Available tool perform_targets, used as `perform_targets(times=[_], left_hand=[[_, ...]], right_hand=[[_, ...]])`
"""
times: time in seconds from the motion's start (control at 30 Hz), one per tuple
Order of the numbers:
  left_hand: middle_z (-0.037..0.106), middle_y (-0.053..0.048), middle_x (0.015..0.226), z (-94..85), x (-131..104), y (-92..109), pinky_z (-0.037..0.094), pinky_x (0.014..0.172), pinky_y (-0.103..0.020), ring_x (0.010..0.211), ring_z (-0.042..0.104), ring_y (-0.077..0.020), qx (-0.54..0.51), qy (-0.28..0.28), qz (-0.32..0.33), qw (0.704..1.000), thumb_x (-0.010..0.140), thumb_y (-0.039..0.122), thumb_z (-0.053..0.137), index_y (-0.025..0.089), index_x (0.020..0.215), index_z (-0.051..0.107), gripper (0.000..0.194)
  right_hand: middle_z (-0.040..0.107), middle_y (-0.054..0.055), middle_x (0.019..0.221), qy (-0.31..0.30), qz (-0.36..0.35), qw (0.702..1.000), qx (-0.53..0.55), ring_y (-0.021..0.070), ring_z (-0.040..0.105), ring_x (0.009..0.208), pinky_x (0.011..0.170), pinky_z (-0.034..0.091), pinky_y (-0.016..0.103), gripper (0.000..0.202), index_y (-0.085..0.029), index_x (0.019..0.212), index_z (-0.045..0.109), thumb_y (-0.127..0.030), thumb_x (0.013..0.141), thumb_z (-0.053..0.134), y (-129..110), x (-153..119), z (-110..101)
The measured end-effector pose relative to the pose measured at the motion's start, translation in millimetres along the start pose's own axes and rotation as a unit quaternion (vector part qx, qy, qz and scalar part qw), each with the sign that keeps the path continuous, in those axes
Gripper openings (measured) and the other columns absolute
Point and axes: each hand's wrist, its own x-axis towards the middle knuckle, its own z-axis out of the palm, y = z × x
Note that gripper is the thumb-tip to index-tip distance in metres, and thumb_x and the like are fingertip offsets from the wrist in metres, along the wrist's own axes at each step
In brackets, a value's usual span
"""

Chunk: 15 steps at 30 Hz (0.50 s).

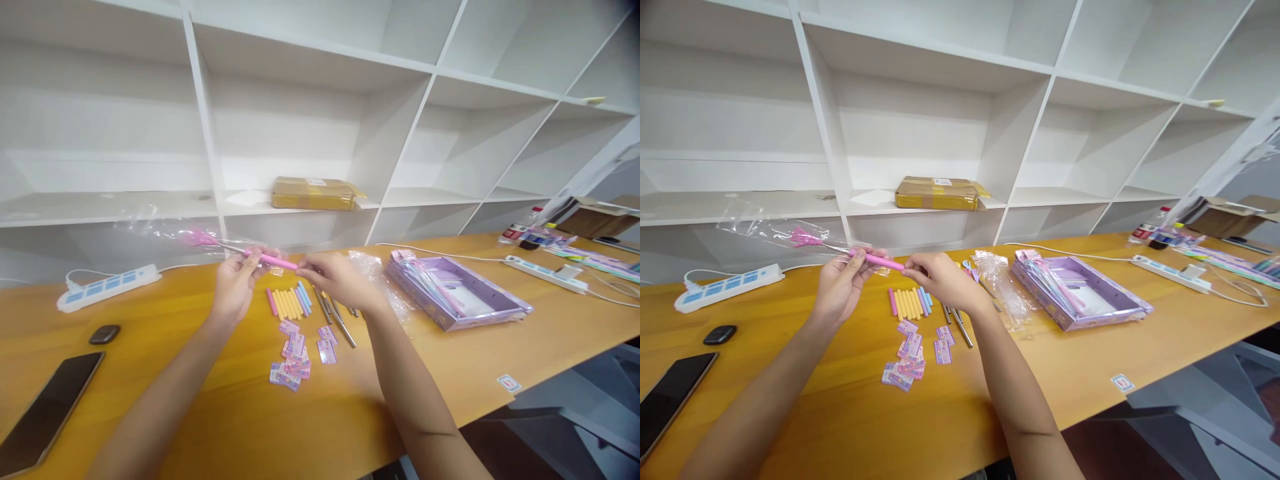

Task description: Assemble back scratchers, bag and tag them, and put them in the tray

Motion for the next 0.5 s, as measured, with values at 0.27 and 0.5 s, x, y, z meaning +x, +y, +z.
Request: perform_targets(times=[0.27,0.5], left_hand=[[0.085,-0.014,0.103,0.6,-2.2,-4.2,0.064,0.094,-0.038,0.105,0.081,-0.0281,-0.004,-0.004,-0.020,1.000,0.086,0.040,0.089,0.013,0.097,0.079,0.031],[0.085,-0.015,0.102,10.7,-10.1,-9.9,0.064,0.092,-0.040,0.104,0.080,-0.0296,0.011,-0.040,-0.055,0.998,0.083,0.043,0.090,0.012,0.096,0.081,0.035]], right_hand=[[0.064,-0.002,0.071,0.013,-0.020,0.999,0.026,0.0116,0.052,0.064,0.063,0.036,0.025,0.021,-0.020,0.090,0.071,-0.035,0.103,0.066,3.2,1.2,-1.9],[0.066,-0.002,0.076,0.043,-0.048,0.996,0.055,0.0122,0.057,0.067,0.063,0.040,0.025,0.024,-0.021,0.096,0.070,-0.044,0.097,0.077,3.6,2.4,3.3]])
